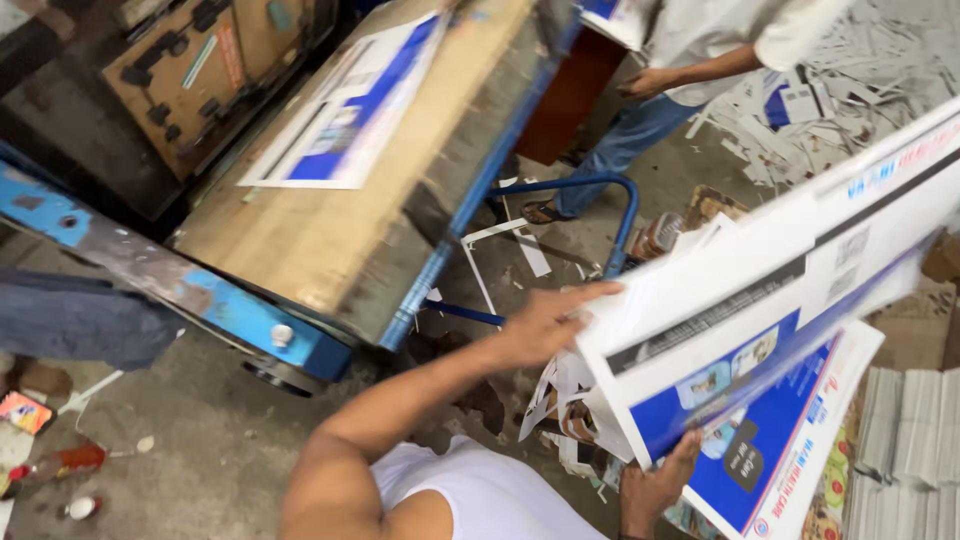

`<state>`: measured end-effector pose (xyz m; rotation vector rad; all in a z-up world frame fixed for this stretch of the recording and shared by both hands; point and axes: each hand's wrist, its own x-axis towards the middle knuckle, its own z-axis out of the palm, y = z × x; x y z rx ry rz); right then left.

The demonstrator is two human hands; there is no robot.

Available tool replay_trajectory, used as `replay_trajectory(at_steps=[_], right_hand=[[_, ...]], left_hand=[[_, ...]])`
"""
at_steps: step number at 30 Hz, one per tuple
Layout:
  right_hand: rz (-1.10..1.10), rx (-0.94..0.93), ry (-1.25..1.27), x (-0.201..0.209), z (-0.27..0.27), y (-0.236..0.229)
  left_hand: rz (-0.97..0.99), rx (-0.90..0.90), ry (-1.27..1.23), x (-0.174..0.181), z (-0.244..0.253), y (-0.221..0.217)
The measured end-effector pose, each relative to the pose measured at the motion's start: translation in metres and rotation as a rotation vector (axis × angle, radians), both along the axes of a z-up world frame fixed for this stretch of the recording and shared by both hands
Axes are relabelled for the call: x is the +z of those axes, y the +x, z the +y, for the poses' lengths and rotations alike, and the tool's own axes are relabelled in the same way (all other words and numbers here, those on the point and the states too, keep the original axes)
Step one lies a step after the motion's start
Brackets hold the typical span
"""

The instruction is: The person repeatedly picks up large printed sheets from a stack, places them into a blue industrial machine, and then removes the processed sheets. The person works continuously, handling the paper with both hands in a repetitive cycle.

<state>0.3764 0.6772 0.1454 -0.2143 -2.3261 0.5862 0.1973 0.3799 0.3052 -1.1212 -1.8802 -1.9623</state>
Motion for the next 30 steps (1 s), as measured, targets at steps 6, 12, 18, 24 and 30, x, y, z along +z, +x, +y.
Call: replay_trajectory(at_steps=[6, 12, 18, 24, 30], right_hand=[[-0.217, 0.131, 0.451, 0.045, -0.073, -0.114], [-0.613, 0.514, 0.808, 0.042, -0.207, -0.254], [-0.47, 0.847, 0.648, 0.071, -0.3, -0.299], [-0.115, 0.791, 0.356, 0.126, -0.271, -0.24], [-0.264, 0.349, -0.048, 0.094, -0.207, -0.178]], left_hand=[[-0.794, 0.38, 0.226, -0.147, -0.158, -0.099], [-0.671, 1.206, -0.716, -0.273, -0.304, -0.179], [-0.705, 1.573, -0.668, -0.303, -0.404, -0.198], [-0.963, 1.611, -0.587, -0.305, -0.503, -0.209], [-0.097, 1.47, -0.276, -0.225, -0.576, -0.108]])
